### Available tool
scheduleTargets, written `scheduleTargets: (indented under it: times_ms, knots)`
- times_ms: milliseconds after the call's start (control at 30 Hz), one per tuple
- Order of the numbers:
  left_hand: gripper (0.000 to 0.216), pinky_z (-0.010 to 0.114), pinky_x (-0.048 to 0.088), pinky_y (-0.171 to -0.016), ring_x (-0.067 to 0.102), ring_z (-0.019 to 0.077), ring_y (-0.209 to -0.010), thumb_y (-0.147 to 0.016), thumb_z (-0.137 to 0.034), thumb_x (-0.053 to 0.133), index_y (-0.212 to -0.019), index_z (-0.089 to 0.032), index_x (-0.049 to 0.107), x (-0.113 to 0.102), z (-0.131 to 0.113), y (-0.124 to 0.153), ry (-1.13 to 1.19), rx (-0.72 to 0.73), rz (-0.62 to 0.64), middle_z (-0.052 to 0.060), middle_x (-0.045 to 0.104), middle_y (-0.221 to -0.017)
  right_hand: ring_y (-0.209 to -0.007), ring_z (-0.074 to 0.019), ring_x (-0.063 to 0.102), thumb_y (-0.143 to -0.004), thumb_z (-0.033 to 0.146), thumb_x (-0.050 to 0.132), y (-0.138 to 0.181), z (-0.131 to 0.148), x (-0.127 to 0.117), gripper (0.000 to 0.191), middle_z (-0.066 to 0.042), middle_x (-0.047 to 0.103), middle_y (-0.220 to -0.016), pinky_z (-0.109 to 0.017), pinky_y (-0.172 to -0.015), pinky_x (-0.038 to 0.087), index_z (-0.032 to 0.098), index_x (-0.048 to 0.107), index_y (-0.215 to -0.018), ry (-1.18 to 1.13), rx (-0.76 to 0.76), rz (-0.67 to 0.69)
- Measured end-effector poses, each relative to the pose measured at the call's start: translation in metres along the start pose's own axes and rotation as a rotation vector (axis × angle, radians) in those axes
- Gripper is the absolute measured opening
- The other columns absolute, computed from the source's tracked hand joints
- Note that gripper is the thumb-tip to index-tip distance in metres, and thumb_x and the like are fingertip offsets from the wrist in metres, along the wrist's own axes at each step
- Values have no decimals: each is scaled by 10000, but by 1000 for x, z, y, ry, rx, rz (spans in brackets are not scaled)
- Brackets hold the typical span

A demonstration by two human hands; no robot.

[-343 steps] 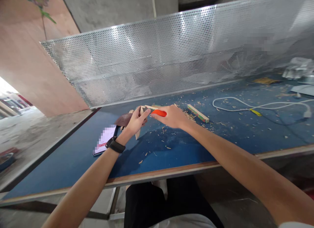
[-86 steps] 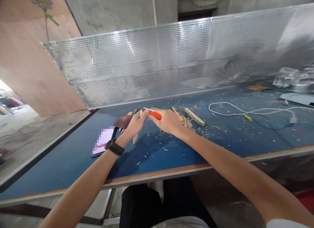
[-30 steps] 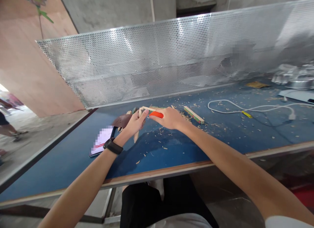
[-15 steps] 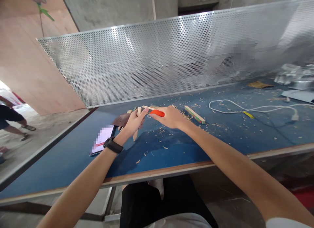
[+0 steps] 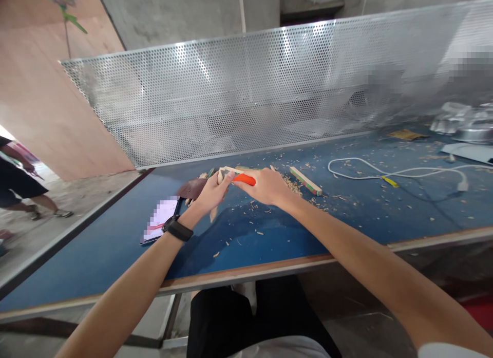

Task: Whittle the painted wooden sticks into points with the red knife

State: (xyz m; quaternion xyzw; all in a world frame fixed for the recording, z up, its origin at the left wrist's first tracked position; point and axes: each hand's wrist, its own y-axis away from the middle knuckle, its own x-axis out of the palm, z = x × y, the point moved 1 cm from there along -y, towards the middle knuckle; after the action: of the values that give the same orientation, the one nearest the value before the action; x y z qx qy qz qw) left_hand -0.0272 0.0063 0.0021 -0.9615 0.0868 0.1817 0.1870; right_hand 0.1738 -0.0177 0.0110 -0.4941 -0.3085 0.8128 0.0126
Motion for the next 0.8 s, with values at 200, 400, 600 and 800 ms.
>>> scheduleTargets:
  times_ms: [200, 400, 600, 800]
  knots:
    - [441, 274, 318, -587, 403, 116, -633, -958, -612, 610, -797, -218, 496, -3, -6, 1, -126, 30, -70, -31, 503, -695, -790, -280, 718, -968, 728, 532, 1, 1, 0, 582, -69, 816, -930, -371, -670, 436, 422, 699, -1434, 50, 54, -6]
    - [488, 272, 290, -567, 372, 106, -588, -980, -641, 572, -769, -220, 442, -2, -5, 1, -108, -24, -83, -35, 453, -657, -780, -275, 700, -986, 721, 504, 2, 13, 2, 563, -85, 805, -905, -361, -645, 401, 359, 781, -1317, 15, 128, -49]
    - [522, 259, 298, -548, 361, 95, -561, -954, -670, 602, -757, -223, 419, -3, -7, 0, -5, -8, -97, -52, 405, -609, -724, -246, 665, -992, 728, 492, 2, 14, 0, 550, -71, 773, -812, -332, -609, 336, 286, 816, -1036, -35, 148, -114]
    - [478, 262, 313, -518, 374, 88, -528, -918, -637, 683, -820, -230, 451, -4, -5, 1, -1, -23, -23, -58, 416, -612, -646, -204, 614, -984, 748, 478, -2, -3, -3, 580, -34, 739, -733, -328, -620, 361, 274, 812, -966, -124, 49, -27]
